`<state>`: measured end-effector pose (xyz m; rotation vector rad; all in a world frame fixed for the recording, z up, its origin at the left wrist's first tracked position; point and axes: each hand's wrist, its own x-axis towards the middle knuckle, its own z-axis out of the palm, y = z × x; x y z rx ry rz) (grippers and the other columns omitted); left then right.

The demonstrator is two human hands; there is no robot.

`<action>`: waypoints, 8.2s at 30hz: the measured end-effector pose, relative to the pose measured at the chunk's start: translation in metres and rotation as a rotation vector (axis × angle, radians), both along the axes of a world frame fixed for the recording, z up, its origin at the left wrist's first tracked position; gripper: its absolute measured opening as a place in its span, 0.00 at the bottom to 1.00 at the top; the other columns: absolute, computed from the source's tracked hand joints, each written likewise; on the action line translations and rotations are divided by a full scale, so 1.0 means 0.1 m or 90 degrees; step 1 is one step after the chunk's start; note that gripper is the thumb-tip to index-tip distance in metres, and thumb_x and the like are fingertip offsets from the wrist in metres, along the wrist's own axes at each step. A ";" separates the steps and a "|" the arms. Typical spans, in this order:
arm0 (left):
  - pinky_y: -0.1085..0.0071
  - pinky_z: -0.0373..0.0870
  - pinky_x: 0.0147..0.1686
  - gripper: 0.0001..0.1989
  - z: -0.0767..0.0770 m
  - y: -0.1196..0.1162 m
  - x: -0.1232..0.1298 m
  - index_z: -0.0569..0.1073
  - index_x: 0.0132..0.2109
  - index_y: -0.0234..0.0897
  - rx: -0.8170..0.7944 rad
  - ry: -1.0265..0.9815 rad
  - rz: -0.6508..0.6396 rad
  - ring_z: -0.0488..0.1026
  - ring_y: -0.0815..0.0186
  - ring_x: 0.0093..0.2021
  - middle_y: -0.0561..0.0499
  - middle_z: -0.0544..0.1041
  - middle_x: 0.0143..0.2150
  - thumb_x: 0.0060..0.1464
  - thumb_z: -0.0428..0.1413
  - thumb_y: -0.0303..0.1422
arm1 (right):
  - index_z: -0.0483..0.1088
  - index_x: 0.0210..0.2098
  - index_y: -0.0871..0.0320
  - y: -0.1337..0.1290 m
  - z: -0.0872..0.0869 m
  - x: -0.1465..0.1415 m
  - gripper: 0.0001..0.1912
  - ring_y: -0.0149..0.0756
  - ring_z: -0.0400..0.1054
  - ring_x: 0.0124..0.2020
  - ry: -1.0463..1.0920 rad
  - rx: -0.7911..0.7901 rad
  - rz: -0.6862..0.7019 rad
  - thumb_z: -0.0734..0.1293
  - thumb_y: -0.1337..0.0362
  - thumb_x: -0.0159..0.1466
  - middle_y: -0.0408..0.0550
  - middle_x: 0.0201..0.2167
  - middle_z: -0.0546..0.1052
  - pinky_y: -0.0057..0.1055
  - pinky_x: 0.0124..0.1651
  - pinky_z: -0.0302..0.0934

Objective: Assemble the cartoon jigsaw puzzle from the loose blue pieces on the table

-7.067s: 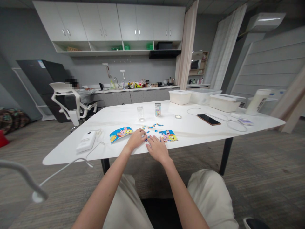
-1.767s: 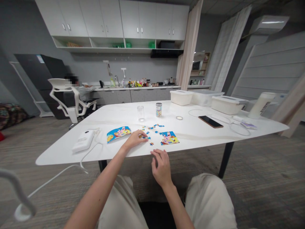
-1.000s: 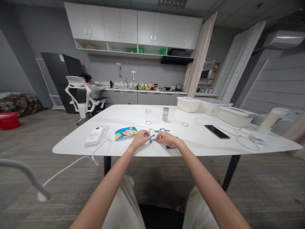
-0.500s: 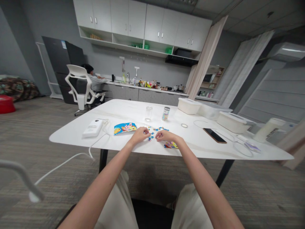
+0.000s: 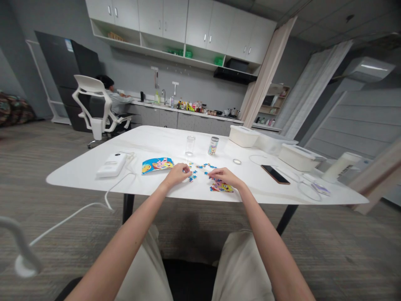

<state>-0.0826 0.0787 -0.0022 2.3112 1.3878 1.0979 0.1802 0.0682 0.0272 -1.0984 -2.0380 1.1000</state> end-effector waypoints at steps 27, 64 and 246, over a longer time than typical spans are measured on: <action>0.63 0.64 0.47 0.08 0.13 -0.29 0.30 0.72 0.32 0.37 0.201 0.254 -0.181 0.68 0.59 0.41 0.46 0.73 0.34 0.55 0.50 0.27 | 0.79 0.31 0.62 -0.10 -0.23 0.04 0.12 0.39 0.76 0.35 0.116 -0.007 -0.057 0.73 0.61 0.48 0.50 0.31 0.82 0.36 0.46 0.68; 0.70 0.69 0.43 0.10 0.10 -0.01 0.54 0.80 0.37 0.35 -0.140 -0.030 -0.330 0.76 0.64 0.38 0.49 0.81 0.34 0.52 0.58 0.36 | 0.77 0.34 0.62 -0.06 -0.27 0.07 0.13 0.34 0.73 0.32 0.088 0.078 -0.042 0.71 0.60 0.53 0.49 0.32 0.80 0.32 0.40 0.66; 0.69 0.54 0.31 0.13 0.14 0.02 0.32 0.61 0.21 0.41 -0.065 -0.218 0.386 0.64 0.63 0.27 0.53 0.66 0.21 0.52 0.47 0.35 | 0.63 0.28 0.54 -0.08 -0.25 0.17 0.11 0.39 0.61 0.28 0.082 0.264 -0.456 0.53 0.60 0.61 0.44 0.22 0.65 0.34 0.35 0.54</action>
